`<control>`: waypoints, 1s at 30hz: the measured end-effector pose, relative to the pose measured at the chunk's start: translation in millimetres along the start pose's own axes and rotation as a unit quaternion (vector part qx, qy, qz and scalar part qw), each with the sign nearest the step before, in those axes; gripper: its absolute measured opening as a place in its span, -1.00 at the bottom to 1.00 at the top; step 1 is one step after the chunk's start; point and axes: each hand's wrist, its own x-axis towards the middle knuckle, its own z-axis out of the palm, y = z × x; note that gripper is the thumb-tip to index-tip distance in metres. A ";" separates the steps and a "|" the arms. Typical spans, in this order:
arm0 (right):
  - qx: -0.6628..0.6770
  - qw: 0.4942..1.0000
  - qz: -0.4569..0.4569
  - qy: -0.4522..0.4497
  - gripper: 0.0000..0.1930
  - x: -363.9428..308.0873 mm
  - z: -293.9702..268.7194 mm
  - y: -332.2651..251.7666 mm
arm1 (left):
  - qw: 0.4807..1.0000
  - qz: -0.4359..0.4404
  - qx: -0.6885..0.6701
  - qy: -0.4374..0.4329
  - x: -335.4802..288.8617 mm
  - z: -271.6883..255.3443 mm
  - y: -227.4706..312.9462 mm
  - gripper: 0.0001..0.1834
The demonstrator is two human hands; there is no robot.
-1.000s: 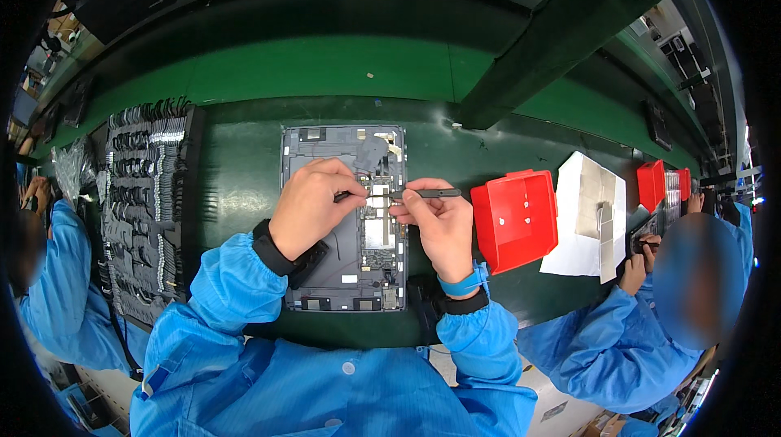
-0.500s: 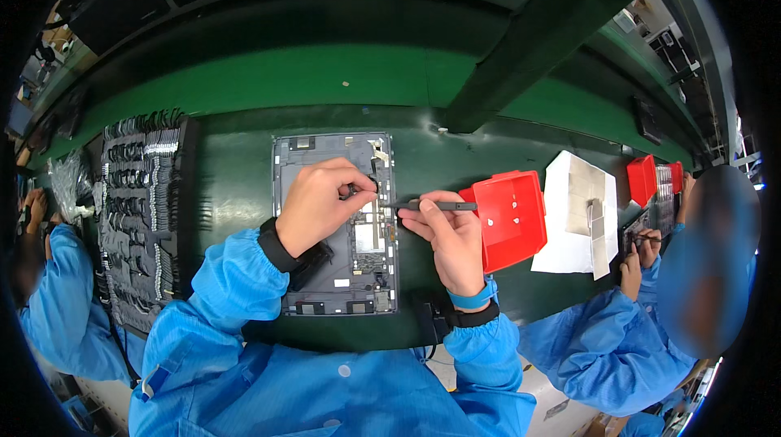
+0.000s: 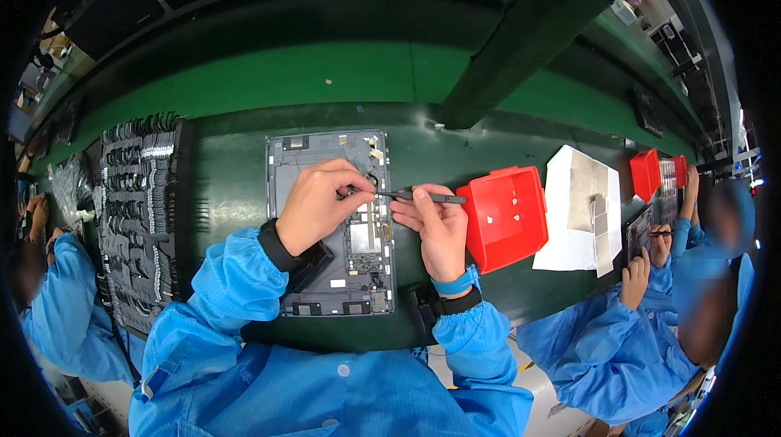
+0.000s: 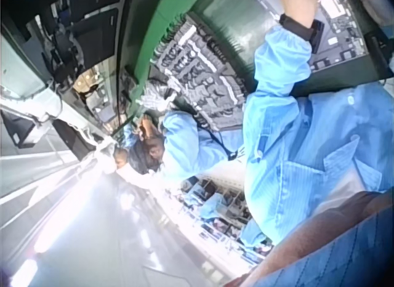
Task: The person is assembling electronic components, possibly part of a laptop or tablet, on a factory production line.
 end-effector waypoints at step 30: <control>-0.140 0.987 -0.081 -0.002 -0.83 2.2 13.0 -18.5 | 1.000 0.012 0.029 0.005 -6.6 -1.7 3.5 -0.84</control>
